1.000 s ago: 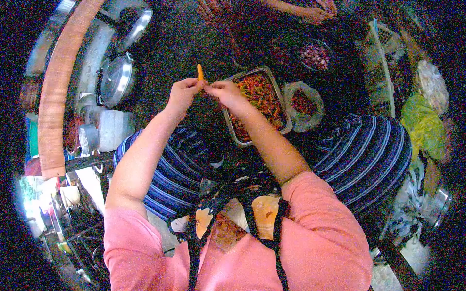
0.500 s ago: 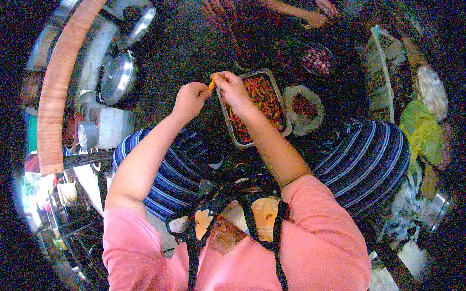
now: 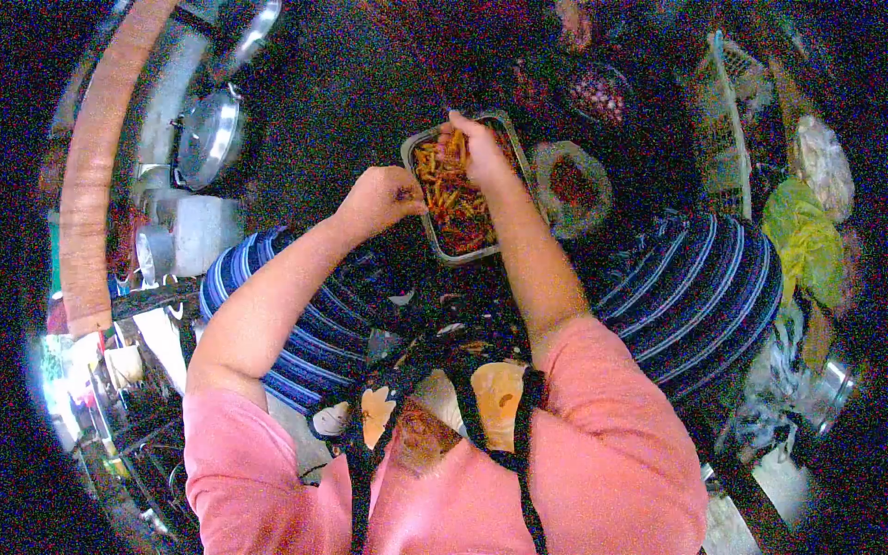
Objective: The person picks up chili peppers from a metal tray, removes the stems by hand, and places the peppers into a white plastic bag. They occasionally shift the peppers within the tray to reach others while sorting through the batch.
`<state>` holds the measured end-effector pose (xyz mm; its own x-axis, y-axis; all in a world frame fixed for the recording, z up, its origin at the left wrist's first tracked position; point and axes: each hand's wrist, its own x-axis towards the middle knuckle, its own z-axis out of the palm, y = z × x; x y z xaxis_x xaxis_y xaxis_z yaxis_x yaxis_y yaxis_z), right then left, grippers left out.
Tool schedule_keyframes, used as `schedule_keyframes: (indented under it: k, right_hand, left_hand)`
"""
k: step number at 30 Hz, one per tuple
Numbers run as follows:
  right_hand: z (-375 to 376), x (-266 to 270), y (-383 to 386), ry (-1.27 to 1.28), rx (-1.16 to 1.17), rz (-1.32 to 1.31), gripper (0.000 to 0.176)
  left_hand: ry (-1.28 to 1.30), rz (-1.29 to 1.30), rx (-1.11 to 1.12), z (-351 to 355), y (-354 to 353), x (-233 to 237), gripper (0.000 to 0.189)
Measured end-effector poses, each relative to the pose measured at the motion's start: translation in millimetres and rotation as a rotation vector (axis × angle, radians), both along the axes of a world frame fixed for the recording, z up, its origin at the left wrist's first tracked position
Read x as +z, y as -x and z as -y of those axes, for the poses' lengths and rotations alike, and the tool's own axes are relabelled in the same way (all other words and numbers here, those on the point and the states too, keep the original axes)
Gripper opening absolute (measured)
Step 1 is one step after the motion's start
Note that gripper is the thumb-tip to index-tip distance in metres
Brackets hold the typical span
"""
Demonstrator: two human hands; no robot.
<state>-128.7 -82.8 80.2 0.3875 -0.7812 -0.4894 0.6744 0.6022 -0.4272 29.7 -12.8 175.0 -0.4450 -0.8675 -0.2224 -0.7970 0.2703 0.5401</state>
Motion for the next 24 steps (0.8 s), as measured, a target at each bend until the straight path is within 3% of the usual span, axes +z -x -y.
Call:
schedule_keyframes:
  k: [2,3,4,5,6,7,8,10,13,14,16,19,21,24]
  right_hand:
    - [9,-42,6,0.276,0.099,-0.532,0.021]
    - [19,-97,6,0.353,0.117,-0.734,0.023]
    - [13,-103,6,0.348,0.118,-0.735,0.023]
    - [2,-109,6,0.453,0.163,-1.074,0.025]
    - [-10,-115,6,0.513,0.232,-1.239,0.027]
    - [-21,-126,6,0.567,0.298,-1.406,0.03]
    - [-32,-136,2,0.57,0.299,-1.404,0.03]
    - [-57,-158,-2,0.677,0.476,-1.763,0.029]
    - [-77,-187,-12,0.448,0.497,-1.665,0.029]
    - [-79,-172,-9,0.444,0.498,-1.664,0.029]
    - [-78,-152,-2,0.509,0.561,-1.666,0.032]
    - [-57,-168,0,0.575,0.618,-1.655,0.034]
    - [-50,-189,2,0.594,0.594,-1.619,0.034]
    - [-63,-177,2,0.697,0.526,-1.655,0.034]
  left_hand:
    - [-0.055,-0.033,0.04,-1,4,2,0.026]
    - [-0.106,-0.061,0.08,-1,5,2,0.034]
    - [-0.111,-0.062,0.08,-1,5,-1,0.034]
    - [0.004,-0.09,0.045,1,3,-5,0.041]
    - [0.118,-0.118,0.011,2,1,-9,0.048]
    - [0.114,-0.116,0.014,3,-1,-8,0.048]
    - [0.095,-0.046,0.014,6,-2,-6,0.051]
    - [0.069,0.025,0.013,6,-3,-2,0.053]
    - [0.049,0.044,0.052,6,0,-1,0.045]
    - [0.024,0.036,0.044,6,-1,-2,0.045]
    - [0.001,0.034,0.038,7,-4,-4,0.045]
    - [0.028,0.069,0.045,9,-6,-6,0.043]
    - [0.034,0.081,0.058,9,-7,-6,0.041]
    - [-0.005,0.086,0.087,10,-8,-10,0.041]
